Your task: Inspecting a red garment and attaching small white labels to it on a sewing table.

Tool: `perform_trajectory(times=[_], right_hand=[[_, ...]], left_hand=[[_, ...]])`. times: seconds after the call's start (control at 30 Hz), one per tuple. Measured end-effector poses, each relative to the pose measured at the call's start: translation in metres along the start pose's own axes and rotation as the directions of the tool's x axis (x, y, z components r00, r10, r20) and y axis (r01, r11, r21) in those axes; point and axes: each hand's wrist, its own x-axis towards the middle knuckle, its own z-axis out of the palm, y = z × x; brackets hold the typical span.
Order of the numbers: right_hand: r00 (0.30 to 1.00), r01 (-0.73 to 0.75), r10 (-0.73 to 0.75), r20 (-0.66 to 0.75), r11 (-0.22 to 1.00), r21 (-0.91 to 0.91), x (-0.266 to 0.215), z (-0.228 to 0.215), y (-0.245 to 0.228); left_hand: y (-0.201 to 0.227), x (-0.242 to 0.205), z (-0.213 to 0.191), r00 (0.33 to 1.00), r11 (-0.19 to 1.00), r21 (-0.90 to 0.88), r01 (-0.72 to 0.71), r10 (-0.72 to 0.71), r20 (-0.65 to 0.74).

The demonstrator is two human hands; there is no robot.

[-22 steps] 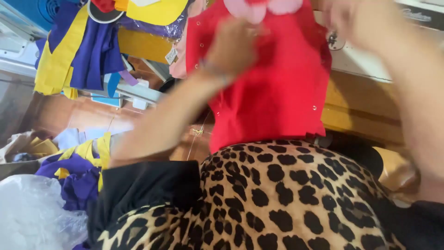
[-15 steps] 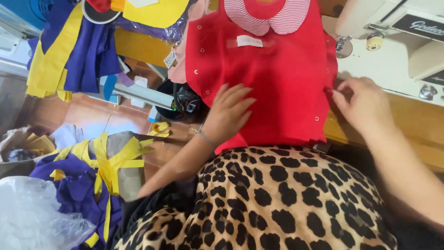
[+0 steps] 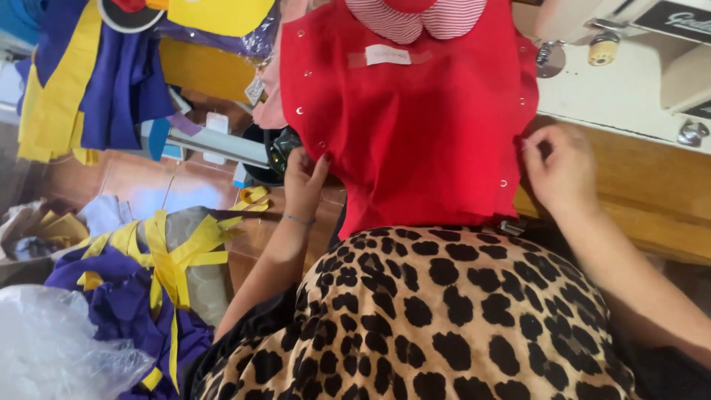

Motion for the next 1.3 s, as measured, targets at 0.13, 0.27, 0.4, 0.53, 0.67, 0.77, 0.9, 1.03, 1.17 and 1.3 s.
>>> perform_trajectory(times=[0.13,0.27,0.4,0.53,0.67,0.77,0.9,1.03,1.17,1.3], right_hand=[[0.991,-0.104,0.116,0.061,0.981,-0.163,0.01,-0.01,-0.001],[0.999,-0.053,0.053,-0.012,0.998,-0.027,0.001,0.017,0.026],[0.98,-0.17,0.187,-0.063,0.963,0.21,0.002,0.013,0.036],[0.962,-0.2,0.246,-0.122,0.931,0.304,0.0,0.008,0.089],[0.928,-0.351,0.369,0.045,0.831,0.432,-0.006,-0.004,0.126],[0.906,-0.423,0.395,0.153,0.828,0.368,-0.009,-0.006,0.141],[0.909,-0.414,0.391,0.144,0.802,0.43,-0.007,-0.036,0.071],[0.999,-0.006,0.017,-0.046,0.972,0.235,0.007,-0.045,-0.015],[0.945,0.038,-0.117,0.304,0.967,0.254,0.028,-0.039,-0.119],[0.909,0.199,-0.361,0.208,0.815,0.544,0.034,-0.037,-0.125]], left_hand=[[0.0,0.004,-0.002,0.997,0.973,-0.232,-0.005,0.022,0.069],[-0.001,0.01,-0.01,0.987,0.964,-0.239,-0.119,0.141,0.077],[0.003,0.014,-0.02,0.983,0.981,-0.057,-0.184,0.184,-0.019],[0.032,0.011,-0.034,0.961,0.957,0.087,-0.277,0.277,0.002],[0.034,0.013,-0.039,0.937,0.935,0.127,-0.331,0.341,-0.068],[0.034,0.017,-0.037,0.957,0.946,0.162,-0.28,0.288,-0.024],[0.062,0.009,-0.023,0.869,0.792,0.441,-0.422,0.492,-0.051],[0.119,-0.021,0.029,0.844,0.913,-0.044,-0.405,0.392,0.367],[0.141,-0.014,0.088,0.598,0.933,-0.351,0.073,0.241,0.765],[0.084,0.007,0.141,0.708,0.838,-0.356,0.413,-0.05,0.705]])
